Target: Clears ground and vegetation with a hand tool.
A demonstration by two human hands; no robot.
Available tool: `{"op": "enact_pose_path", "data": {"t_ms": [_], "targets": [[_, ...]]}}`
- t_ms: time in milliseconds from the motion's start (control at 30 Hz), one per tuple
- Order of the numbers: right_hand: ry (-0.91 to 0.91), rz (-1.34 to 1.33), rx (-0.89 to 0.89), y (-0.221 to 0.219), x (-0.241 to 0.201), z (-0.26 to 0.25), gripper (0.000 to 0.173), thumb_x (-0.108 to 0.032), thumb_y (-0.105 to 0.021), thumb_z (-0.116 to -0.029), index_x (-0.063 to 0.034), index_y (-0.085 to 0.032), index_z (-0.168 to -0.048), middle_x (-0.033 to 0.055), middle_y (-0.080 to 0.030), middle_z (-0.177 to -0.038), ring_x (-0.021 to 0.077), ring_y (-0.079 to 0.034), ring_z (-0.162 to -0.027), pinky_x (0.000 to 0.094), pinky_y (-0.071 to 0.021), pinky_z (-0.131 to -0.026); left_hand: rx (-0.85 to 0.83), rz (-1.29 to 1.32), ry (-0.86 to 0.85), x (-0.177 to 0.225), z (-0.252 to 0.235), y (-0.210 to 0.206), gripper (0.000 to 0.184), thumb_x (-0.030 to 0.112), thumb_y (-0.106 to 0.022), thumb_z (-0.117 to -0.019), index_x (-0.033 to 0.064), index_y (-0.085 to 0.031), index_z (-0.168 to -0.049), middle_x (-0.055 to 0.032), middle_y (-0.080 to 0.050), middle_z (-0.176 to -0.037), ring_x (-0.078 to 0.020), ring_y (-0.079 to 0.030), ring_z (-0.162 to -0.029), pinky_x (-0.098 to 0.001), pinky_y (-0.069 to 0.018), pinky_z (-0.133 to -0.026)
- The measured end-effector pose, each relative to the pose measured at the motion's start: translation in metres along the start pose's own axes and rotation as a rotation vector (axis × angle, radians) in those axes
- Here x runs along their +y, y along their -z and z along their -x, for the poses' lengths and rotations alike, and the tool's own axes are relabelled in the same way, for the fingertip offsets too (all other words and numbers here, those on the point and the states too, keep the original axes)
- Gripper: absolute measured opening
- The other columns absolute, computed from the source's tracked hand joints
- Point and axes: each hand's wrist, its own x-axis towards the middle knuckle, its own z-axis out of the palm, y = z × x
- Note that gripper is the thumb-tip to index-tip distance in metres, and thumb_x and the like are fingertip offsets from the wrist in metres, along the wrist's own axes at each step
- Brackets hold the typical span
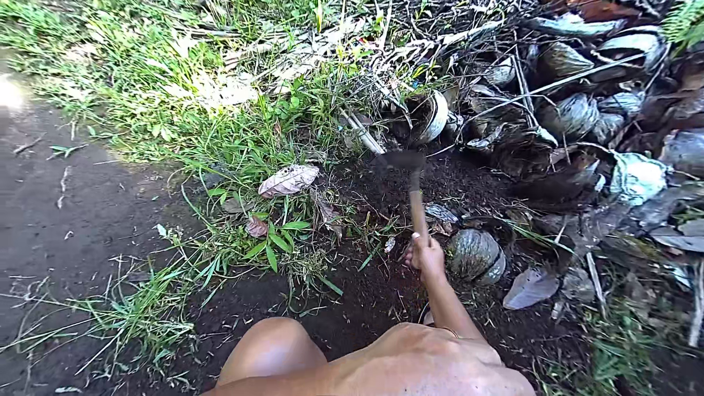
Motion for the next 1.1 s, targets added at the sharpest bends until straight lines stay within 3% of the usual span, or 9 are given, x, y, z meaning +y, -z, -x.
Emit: {"op": "enact_pose_path", "data": {"t_ms": [167, 300, 367, 433, 500, 600, 733, 867, 1100], "targets": [[0.302, -0.499, 0.335, -0.016, -0.073, -0.018, 0.042, -0.019, -0.046, -0.1108, 0.0038, -0.031, -0.143, 0.0058, -0.057, -0.076, 0.0125, -0.062, -0.053, 0.0303, -0.0596, -0.054, 0.012, -0.012, 0.038, -0.003, 0.003, 0.001, 0.022, 0.009, -0.052, -0.1019, 0.0051, -0.072, -0.109, -0.0136, -0.071, -0.096, -0.0293, -0.070, -0.089, -0.0443, -0.0549, -0.074], [0.251, -0.824, 0.374, -0.076, -0.101, -0.041, 0.043, -0.028, -0.041, -0.1128, -0.0063, -0.026, -0.146, 0.0074, -0.053, -0.087, 0.0169, -0.062, -0.061, 0.0370, -0.0606, -0.061, 0.004, 0.005, 0.085, -0.002, 0.001, 0.004, 0.024, 0.012, -0.052, -0.1022, 0.0049, -0.073, -0.112, -0.0146, -0.072, -0.097, -0.0305, -0.070, -0.091, -0.0461, -0.0548, -0.075], [0.126, -0.736, 0.245, -0.113, -0.073, -0.051, 0.040, -0.032, -0.041, -0.1123, -0.0012, -0.036, -0.137, 0.0068, -0.055, -0.078, 0.0166, -0.062, -0.059, 0.0367, -0.0607, -0.060, 0.012, -0.003, 0.086, -0.005, -0.002, 0.003, 0.024, 0.012, -0.051, -0.1033, 0.0054, -0.073, -0.111, -0.0140, -0.071, -0.097, -0.0296, -0.070, -0.091, -0.0454, -0.0553, -0.075], [-0.086, -0.433, -0.056, -0.130, -0.025, -0.051, 0.039, -0.029, -0.040, -0.1121, 0.0036, -0.043, -0.133, 0.0084, -0.057, -0.074, 0.0157, -0.058, -0.056, 0.0336, -0.0563, -0.057, 0.007, -0.019, 0.095, -0.008, -0.004, 0.001, 0.024, 0.013, -0.051, -0.1041, 0.0053, -0.073, -0.112, -0.0142, -0.072, -0.099, -0.0299, -0.071, -0.092, -0.0458, -0.0558, -0.077], [-0.289, -0.266, -0.284, -0.126, 0.005, -0.043, 0.036, -0.030, -0.044, -0.1117, -0.0026, -0.041, -0.136, 0.0073, -0.055, -0.077, 0.0155, -0.057, -0.056, 0.0318, -0.0546, -0.053, -0.007, -0.040, 0.107, -0.010, -0.005, 0.000, 0.024, 0.012, -0.051, -0.1041, 0.0053, -0.073, -0.113, -0.0145, -0.071, -0.097, -0.0303, -0.070, -0.091, -0.0464, -0.0555, -0.076], [-0.338, -0.232, -0.262, -0.097, 0.019, -0.030, 0.036, -0.028, -0.048, -0.1107, -0.0036, -0.041, -0.136, 0.0073, -0.053, -0.077, 0.0154, -0.057, -0.055, 0.0311, -0.0534, -0.050, 0.000, -0.050, 0.097, -0.013, -0.004, 0.001, 0.022, 0.011, -0.052, -0.1033, 0.0055, -0.072, -0.111, -0.0137, -0.071, -0.096, -0.0288, -0.070, -0.090, -0.0446, -0.0558, -0.077], [-0.270, 0.109, -0.284, -0.016, 0.042, -0.012, 0.042, -0.029, -0.054, -0.1079, -0.0044, -0.045, -0.141, 0.0079, -0.056, -0.079, 0.0168, -0.056, -0.057, 0.0346, -0.0516, -0.053, -0.013, -0.030, 0.049, -0.010, -0.008, -0.002, 0.022, 0.010, -0.052, -0.1031, 0.0053, -0.072, -0.110, -0.0134, -0.070, -0.094, -0.0284, -0.069, -0.089, -0.0436, -0.0548, -0.075], [-0.138, 0.119, -0.113, 0.019, 0.033, -0.006, 0.039, -0.032, -0.055, -0.1079, -0.0021, -0.052, -0.133, 0.0080, -0.059, -0.078, 0.0172, -0.058, -0.057, 0.0358, -0.0534, -0.053, -0.011, -0.014, 0.008, -0.005, -0.006, -0.008, 0.021, 0.010, -0.053, -0.1024, 0.0047, -0.072, -0.108, -0.0141, -0.070, -0.093, -0.0297, -0.069, -0.089, -0.0446, -0.0544, -0.075], [0.239, -0.685, 0.366, -0.013, -0.080, -0.020, 0.032, -0.026, -0.041, -0.1129, -0.0015, -0.035, -0.134, 0.0034, -0.052, -0.074, 0.0112, -0.057, -0.051, 0.0299, -0.0572, -0.051, -0.013, -0.028, 0.041, -0.006, -0.004, -0.004, 0.023, 0.011, -0.051, -0.1033, 0.0054, -0.072, -0.111, -0.0135, -0.071, -0.096, -0.0290, -0.070, -0.091, -0.0443, -0.0555, -0.075]]}}
